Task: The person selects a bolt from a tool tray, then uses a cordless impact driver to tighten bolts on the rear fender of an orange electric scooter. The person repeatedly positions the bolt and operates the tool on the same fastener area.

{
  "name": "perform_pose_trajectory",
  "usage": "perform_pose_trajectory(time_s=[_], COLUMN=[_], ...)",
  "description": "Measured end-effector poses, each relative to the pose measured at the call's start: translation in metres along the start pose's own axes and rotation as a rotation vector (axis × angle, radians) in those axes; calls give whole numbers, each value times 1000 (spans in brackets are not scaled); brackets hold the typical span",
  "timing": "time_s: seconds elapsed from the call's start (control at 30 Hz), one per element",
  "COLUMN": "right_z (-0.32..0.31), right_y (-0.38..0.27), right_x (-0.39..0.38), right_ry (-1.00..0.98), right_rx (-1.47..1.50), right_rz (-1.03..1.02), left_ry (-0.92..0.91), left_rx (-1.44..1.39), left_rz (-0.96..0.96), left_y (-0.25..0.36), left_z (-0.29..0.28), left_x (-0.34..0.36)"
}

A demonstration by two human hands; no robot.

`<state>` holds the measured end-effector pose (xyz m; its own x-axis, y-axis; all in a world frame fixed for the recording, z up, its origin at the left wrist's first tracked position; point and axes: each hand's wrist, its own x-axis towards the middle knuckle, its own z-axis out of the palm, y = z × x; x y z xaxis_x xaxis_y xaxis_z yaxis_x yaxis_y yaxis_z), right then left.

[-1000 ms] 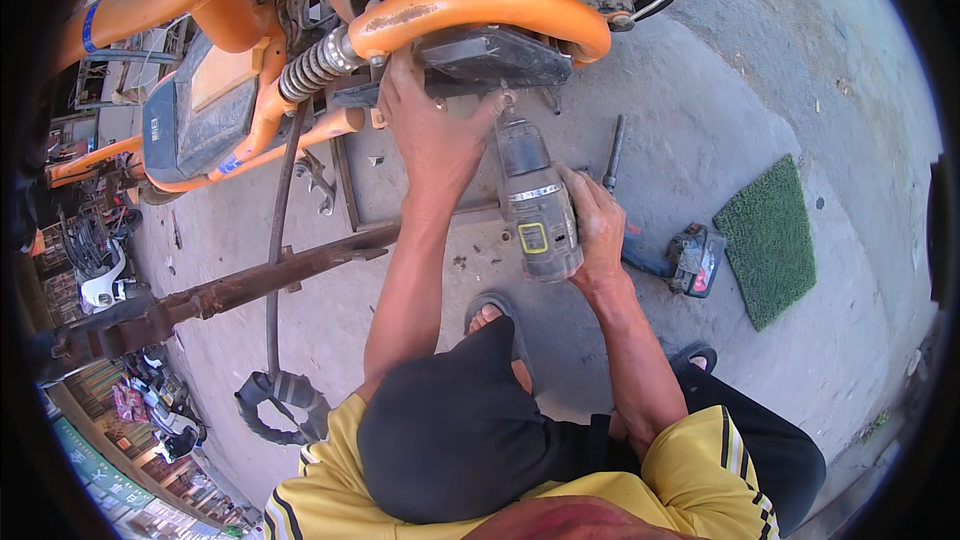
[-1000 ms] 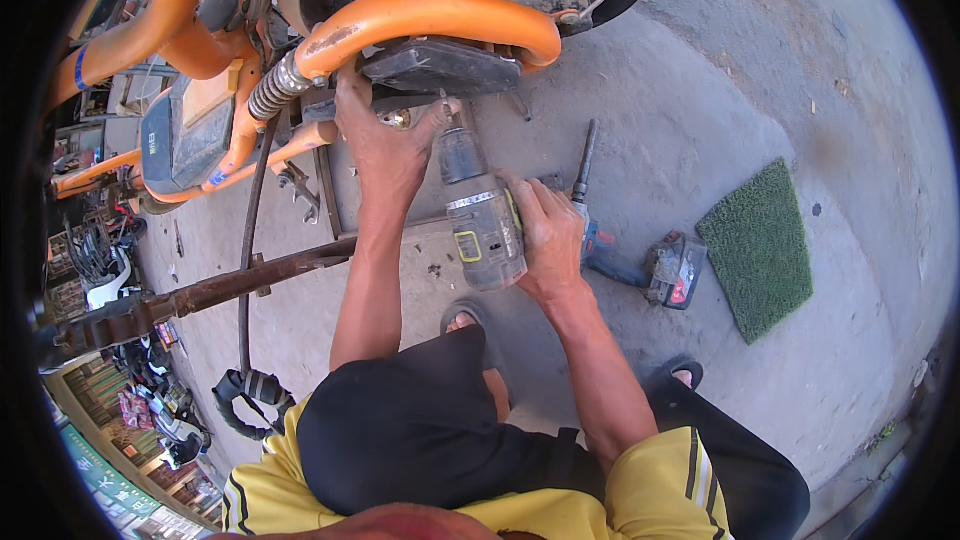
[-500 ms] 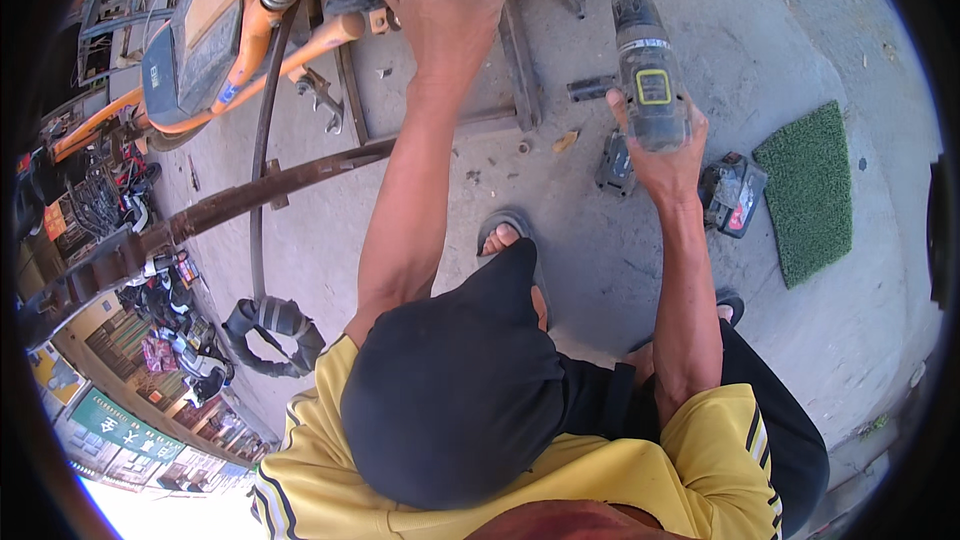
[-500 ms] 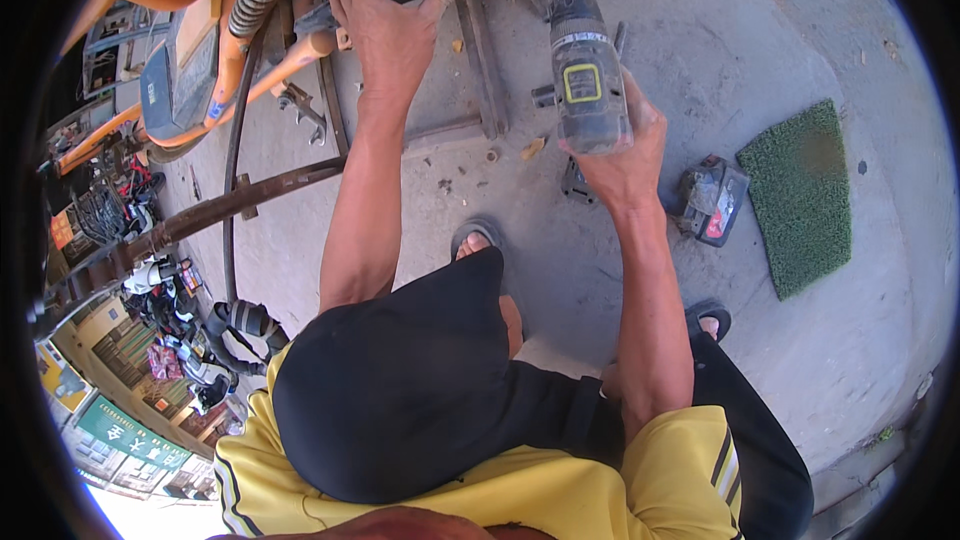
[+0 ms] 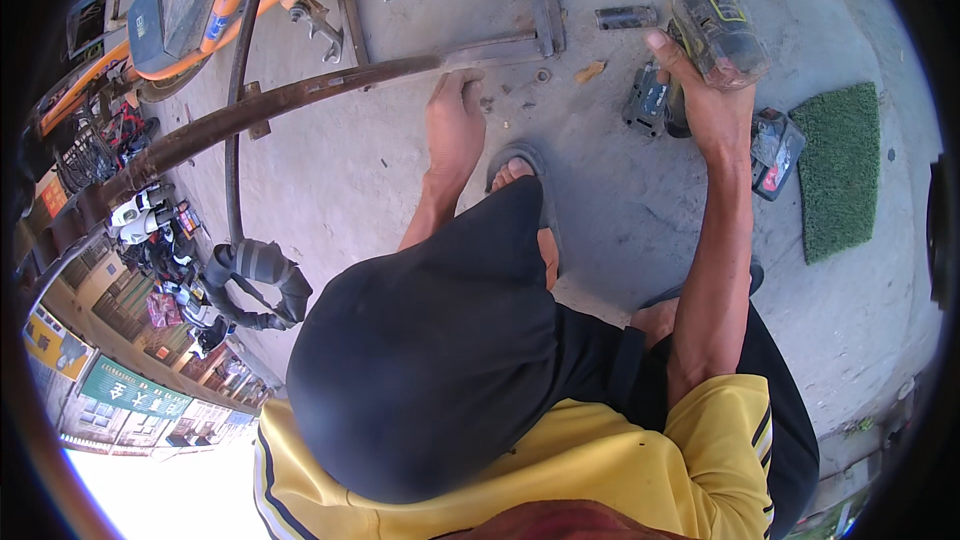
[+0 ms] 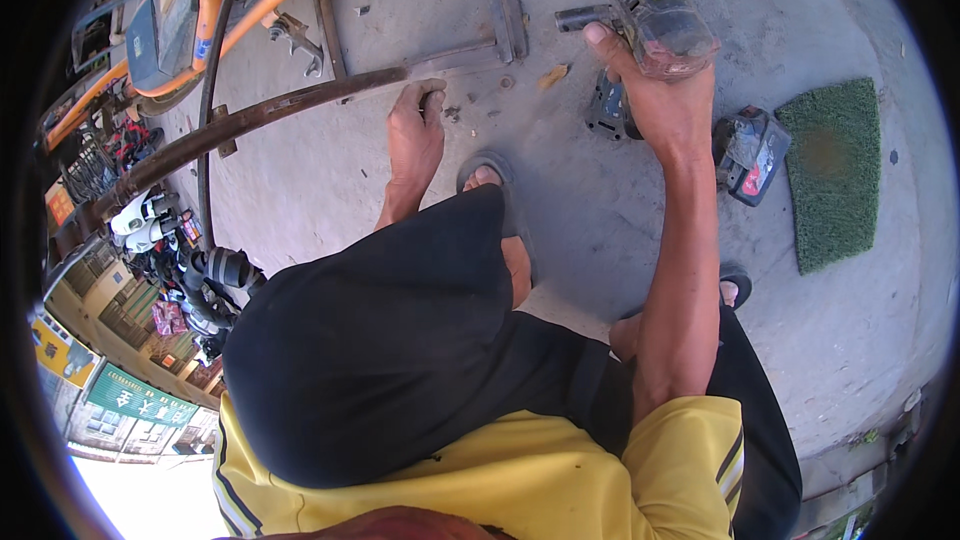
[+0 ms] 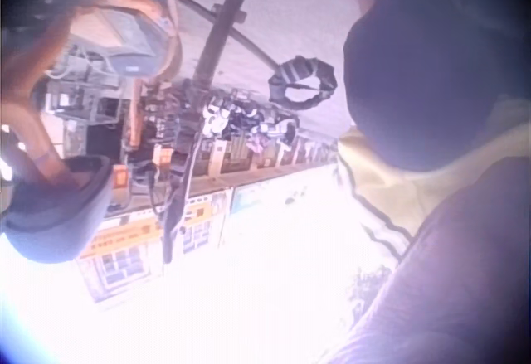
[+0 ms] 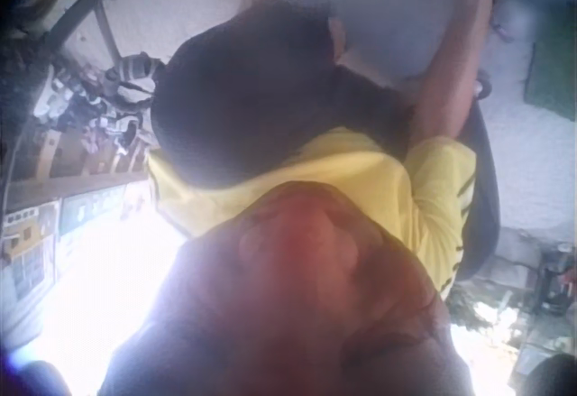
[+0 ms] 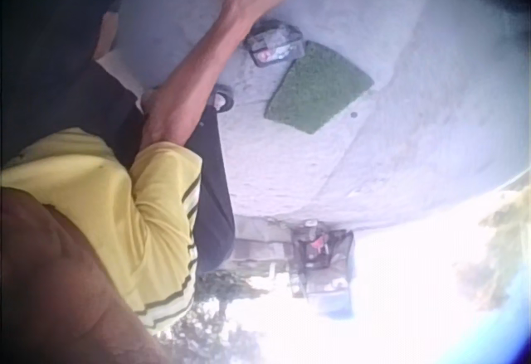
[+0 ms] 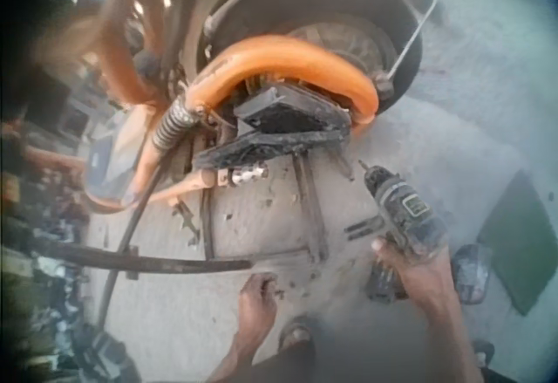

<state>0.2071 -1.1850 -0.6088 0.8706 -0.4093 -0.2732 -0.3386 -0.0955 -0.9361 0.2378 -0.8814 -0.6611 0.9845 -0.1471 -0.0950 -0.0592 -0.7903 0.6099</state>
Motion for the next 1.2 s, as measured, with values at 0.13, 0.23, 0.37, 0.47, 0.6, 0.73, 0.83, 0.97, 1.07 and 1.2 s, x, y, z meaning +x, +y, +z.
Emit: perform_pose_trajectory(time_s=[0.13,0.23,0.37,0.47,0.6,0.73,0.83,0.97,1.07,1.2], right_z=[7,12,20,23,22,23,25,25,26,27], right_y=[3,-1,-1,-5,-6,-7,-9,-6,-8,-10], right_x=[0,-2,-3,-4,-2,-5,-2,0,-1,1], right_ry=[-15,-35,-42,-39,-94,-85,-83,-94,-107,-113], right_rx=[85,27,56,38,16,-56,-22,12,-9,-37], right_rz=[-15,-11,-53,-71,-65,-68,-71,11,14,-4], left_ry=[-53,-86,-188,-162,-190,-194,-110,-69,-142,-171], left_rx=[144,116,0,25,58,55,-58,-92,-77,-41], left_rz=[-69,-71,-114,-71,24,102,-2,-153,-244,-183], left_y=[-35,-43,-38,-25,-18,-25,-29,-49,-54,-40], left_z=[4,6,1,3,12,12,2,-8,-7,-5], left_x=[-20,-21,-19,-16,-6,3,4,-6,-24,-28])
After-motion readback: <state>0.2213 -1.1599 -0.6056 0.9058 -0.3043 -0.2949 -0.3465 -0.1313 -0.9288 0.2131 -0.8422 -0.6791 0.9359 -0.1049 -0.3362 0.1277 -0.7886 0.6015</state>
